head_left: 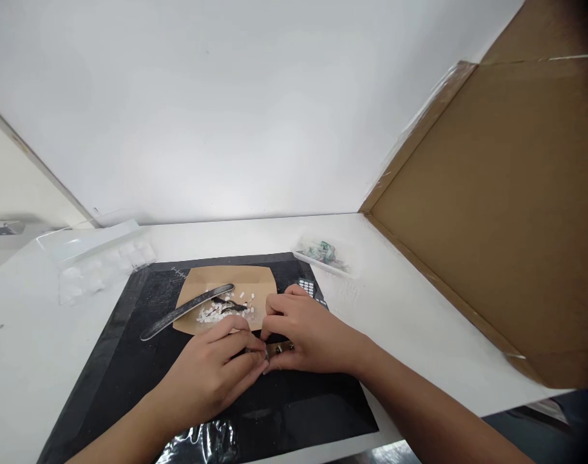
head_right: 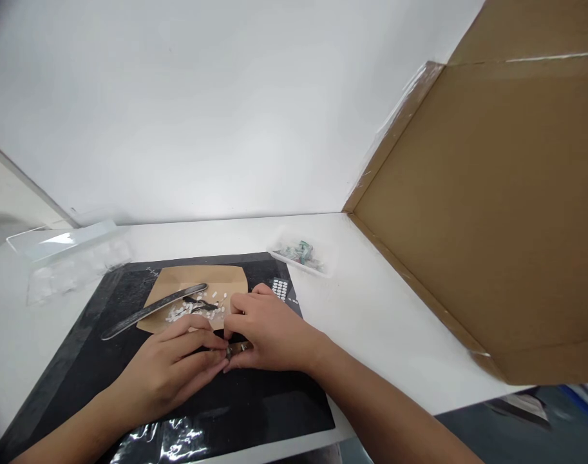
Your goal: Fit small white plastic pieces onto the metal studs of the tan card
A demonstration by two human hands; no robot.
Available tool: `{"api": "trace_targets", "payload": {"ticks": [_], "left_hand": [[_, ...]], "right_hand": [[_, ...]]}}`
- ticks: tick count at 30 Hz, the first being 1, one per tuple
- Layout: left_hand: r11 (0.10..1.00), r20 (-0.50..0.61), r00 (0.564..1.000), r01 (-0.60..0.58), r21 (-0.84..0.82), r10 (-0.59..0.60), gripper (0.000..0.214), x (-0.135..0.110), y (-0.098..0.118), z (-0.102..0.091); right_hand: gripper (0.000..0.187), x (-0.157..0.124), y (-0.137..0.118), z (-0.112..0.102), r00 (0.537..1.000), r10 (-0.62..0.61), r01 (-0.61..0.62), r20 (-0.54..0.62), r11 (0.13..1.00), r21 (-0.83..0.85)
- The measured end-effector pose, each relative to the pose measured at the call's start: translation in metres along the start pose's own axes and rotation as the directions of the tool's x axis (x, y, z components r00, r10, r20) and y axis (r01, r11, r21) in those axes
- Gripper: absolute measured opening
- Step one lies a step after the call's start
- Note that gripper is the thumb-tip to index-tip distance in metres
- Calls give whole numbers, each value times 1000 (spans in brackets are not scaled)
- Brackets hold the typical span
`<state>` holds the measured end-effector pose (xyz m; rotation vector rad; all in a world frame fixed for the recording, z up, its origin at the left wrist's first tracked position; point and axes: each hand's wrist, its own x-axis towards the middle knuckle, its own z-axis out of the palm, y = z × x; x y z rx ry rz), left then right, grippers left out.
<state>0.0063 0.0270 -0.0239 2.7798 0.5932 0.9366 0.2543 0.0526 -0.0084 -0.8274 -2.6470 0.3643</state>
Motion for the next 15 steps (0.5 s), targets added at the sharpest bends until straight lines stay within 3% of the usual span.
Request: {"api": "trace_targets", "payload": {"ticks": [15], "left_hand": [[998, 70, 997, 46, -49, -43, 17, -4, -3, -4]], "right_hand": [[39, -1, 0, -4, 1000, 12, -13, 18, 997, 72]]}}
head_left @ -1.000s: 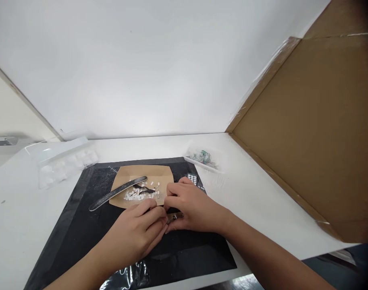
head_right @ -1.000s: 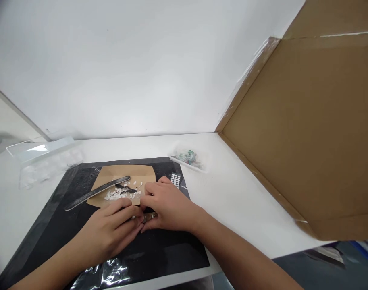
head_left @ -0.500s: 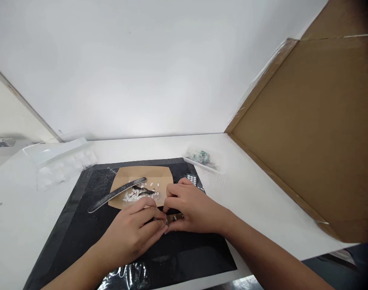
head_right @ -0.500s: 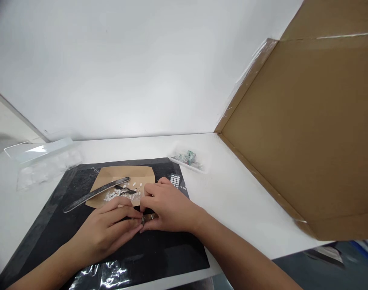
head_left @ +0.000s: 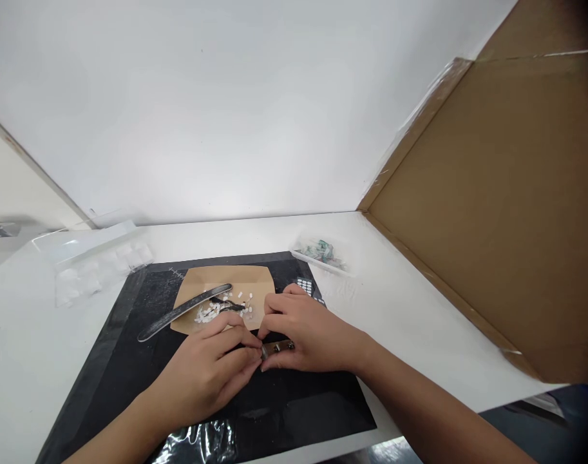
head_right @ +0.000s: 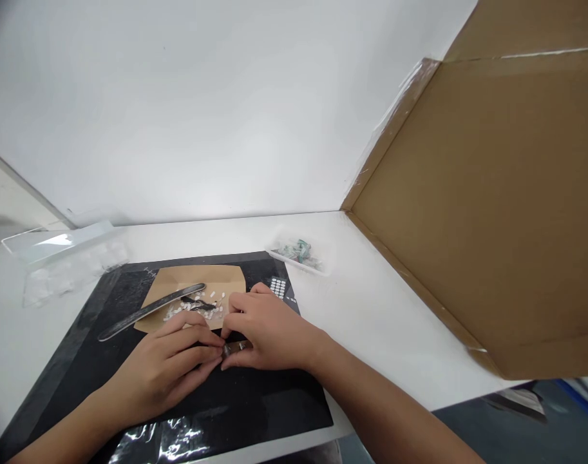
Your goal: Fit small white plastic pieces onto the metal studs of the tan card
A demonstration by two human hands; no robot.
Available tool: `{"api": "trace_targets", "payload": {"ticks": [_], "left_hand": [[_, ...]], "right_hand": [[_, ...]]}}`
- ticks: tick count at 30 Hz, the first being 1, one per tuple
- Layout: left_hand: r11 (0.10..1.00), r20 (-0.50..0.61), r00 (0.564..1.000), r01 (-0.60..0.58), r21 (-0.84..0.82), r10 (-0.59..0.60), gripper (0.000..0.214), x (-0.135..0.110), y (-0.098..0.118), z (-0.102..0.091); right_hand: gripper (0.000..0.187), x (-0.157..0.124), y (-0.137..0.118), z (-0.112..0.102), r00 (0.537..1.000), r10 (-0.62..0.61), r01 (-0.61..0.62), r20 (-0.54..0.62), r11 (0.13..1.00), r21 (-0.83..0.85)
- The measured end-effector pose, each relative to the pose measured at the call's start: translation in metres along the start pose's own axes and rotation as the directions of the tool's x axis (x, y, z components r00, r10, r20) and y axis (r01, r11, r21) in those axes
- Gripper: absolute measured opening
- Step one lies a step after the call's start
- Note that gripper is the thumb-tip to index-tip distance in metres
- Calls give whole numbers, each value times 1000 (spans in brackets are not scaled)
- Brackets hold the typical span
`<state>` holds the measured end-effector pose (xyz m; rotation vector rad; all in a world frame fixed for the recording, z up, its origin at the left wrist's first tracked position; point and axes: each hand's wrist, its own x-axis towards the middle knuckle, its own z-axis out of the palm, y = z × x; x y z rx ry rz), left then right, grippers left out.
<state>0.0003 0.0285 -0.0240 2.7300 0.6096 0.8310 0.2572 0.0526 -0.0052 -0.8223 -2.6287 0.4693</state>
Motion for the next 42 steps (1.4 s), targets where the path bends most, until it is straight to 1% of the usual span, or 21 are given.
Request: {"api": "trace_targets", "payload": {"ticks": [4, 8, 12, 14, 18, 21, 23, 25, 27, 30, 33, 37, 42], "left_hand": [[1000, -27, 999, -26, -14, 25, 19, 2, 2, -3], [998, -88, 994, -61, -12, 60, 21, 3, 3, -7], [1000, -154, 988, -22, 7, 22, 25, 2, 1, -11], [1000, -172, 985, 7, 19, -4, 28, 1, -1, -11], [1000, -189, 982, 27, 3, -26, 39, -3, -7, -9], [999, -161, 986, 51, -4, -51, 53, -6, -9, -6], [998, -128, 990, 59, 0, -58, 58, -5, -8, -6], [997, -95, 993, 68, 22, -66, 55, -4, -6, -6], [996, -75, 995, 63, 63, -58, 47, -1, -2, -6], [994, -31, 999, 21, 110, -18, 34, 3, 2, -4], [989, 12, 1000, -6, 149, 4, 26, 5, 4, 0], [978, 1, 1000, -10, 208, 10, 22, 7, 6, 4], [979, -39, 999, 18, 202, -10, 12, 10, 8, 7]], "right_hand": [[40, 1, -1, -1, 1000, -1, 1, -3, 999, 37], [38, 2, -3, -4, 1000, 2, -2, -11, 996, 89], [36, 0, 0, -15, 999, 31, -24, -41, 987, 159], [38, -3, 5, -24, 994, 87, -76, -59, 984, 162], [31, -12, 21, -40, 970, 209, -204, -121, 977, 59], [29, -18, 33, -47, 957, 264, -262, -125, 965, 31], [27, -21, 39, -48, 947, 298, -298, -119, 954, 18], [25, -22, 43, -49, 939, 322, -324, -120, 946, 4], [25, -24, 45, -50, 933, 342, -345, -114, 939, -5], [24, -27, 49, -51, 921, 382, -384, -80, 923, -12], [24, -30, 53, -51, 906, 422, -422, -44, 907, 1], [22, -32, 55, -50, 904, 427, -427, -1, 904, 24], [22, -28, 50, -49, 919, 394, -395, 22, 917, 59]]}}
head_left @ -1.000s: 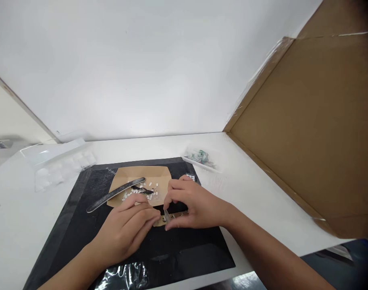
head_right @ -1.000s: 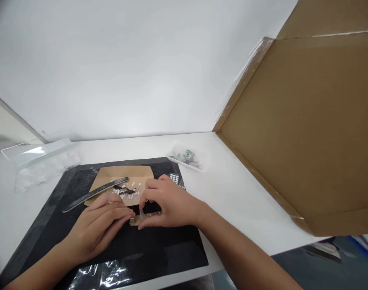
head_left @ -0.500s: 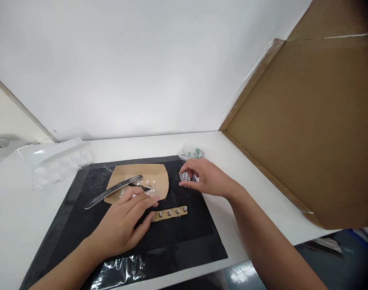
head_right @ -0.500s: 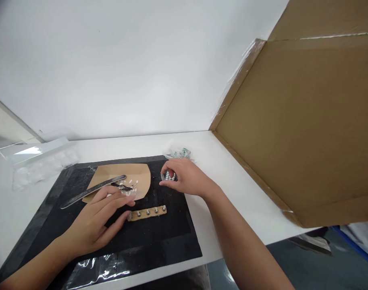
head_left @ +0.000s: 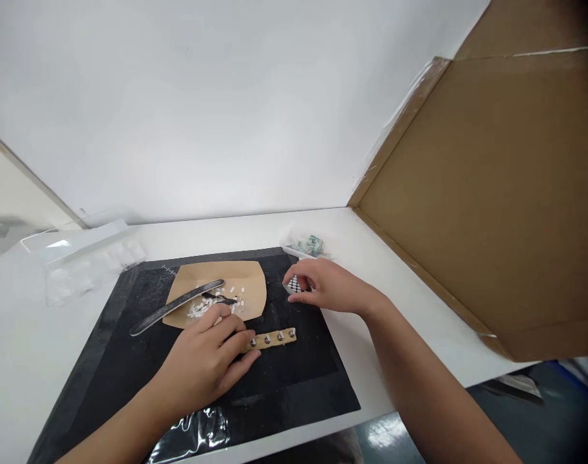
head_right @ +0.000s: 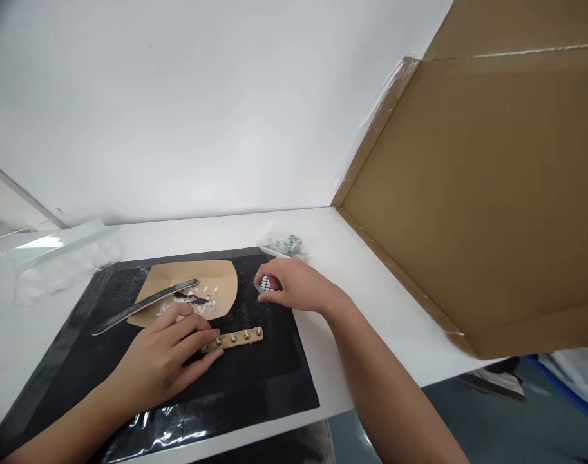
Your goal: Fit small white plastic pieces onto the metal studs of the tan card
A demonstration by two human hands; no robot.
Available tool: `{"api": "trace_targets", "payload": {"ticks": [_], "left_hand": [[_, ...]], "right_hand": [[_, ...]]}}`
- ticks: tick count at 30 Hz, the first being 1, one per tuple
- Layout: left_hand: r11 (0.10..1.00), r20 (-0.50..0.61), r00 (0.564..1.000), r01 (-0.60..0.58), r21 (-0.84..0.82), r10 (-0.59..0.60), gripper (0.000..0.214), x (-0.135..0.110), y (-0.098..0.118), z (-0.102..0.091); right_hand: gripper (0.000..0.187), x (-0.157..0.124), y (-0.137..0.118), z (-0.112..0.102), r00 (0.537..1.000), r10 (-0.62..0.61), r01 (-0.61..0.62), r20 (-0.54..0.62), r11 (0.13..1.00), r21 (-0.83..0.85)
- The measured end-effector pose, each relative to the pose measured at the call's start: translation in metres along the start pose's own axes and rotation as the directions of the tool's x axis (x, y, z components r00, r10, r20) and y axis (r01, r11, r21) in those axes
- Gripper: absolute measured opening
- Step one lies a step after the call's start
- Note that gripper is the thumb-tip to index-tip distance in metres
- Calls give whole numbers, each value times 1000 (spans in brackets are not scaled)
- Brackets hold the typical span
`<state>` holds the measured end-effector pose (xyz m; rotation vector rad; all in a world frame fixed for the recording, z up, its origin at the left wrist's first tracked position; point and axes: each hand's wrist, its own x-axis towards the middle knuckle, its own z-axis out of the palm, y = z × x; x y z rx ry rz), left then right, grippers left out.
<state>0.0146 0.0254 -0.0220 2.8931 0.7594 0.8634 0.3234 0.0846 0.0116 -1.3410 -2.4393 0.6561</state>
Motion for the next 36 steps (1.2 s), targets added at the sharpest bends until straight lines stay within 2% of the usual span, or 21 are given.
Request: {"api": "trace_targets", "payload": {"ticks": [10, 36], "left_hand": [[999, -16, 999, 33, -34, -34, 10, -3, 0, 5], [992, -15, 998, 55, -115, -57, 12, -4, 2, 5]], "right_hand": [[26, 4, -5, 10, 999, -41, 41, -8, 999, -24], [19, 8, 4, 10, 964, -141, 123, -227, 988, -93]]}}
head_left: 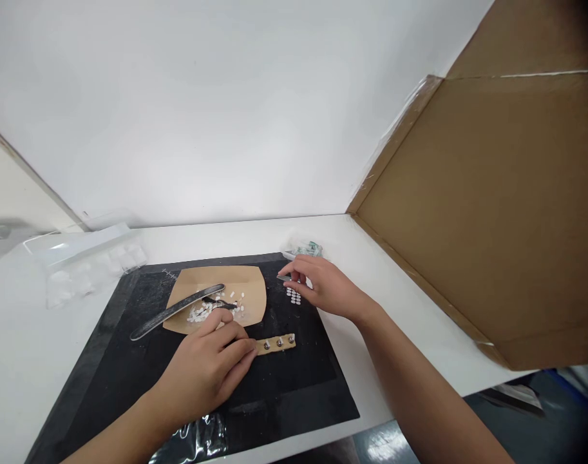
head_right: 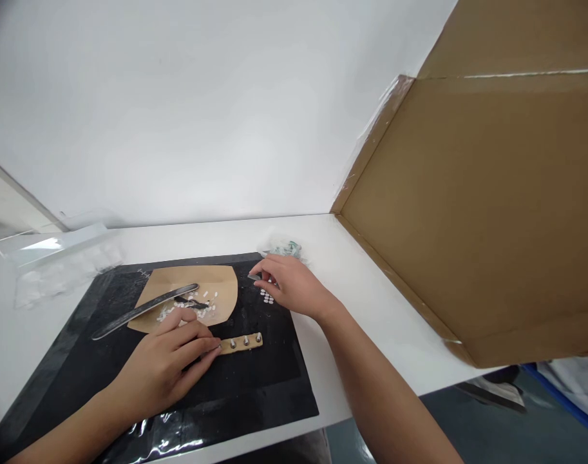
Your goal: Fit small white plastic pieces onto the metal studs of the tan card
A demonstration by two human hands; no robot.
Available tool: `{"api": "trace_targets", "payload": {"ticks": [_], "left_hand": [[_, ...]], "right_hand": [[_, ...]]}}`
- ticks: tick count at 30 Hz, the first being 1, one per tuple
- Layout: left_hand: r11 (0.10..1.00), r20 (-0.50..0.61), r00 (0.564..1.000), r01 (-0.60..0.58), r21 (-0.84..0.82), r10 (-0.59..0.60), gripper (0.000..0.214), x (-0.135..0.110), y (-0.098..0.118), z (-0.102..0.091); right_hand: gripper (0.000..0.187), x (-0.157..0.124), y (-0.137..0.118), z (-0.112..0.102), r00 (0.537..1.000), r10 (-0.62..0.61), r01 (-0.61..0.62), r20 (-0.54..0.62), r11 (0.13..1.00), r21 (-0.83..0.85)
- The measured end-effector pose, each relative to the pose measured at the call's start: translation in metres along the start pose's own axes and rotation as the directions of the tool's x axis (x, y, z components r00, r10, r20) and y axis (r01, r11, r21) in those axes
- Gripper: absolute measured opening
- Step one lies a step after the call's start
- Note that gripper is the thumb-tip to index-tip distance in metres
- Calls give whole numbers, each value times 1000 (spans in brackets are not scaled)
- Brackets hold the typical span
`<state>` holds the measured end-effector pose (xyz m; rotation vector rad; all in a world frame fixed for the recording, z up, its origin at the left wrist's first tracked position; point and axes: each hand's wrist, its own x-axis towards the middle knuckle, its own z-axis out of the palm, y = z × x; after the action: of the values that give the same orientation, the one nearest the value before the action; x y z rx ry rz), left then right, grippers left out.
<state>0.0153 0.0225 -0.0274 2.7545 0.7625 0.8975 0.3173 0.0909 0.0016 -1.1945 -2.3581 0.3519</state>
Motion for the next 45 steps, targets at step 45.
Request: {"api": "trace_targets", "payload": {"ticks": [45], "left_hand": [[857, -214, 882, 307, -414, -419, 15, 0, 3, -3]], "right_hand": [[19, -6, -63, 25, 928, -341, 366, -152, 912, 187]]}}
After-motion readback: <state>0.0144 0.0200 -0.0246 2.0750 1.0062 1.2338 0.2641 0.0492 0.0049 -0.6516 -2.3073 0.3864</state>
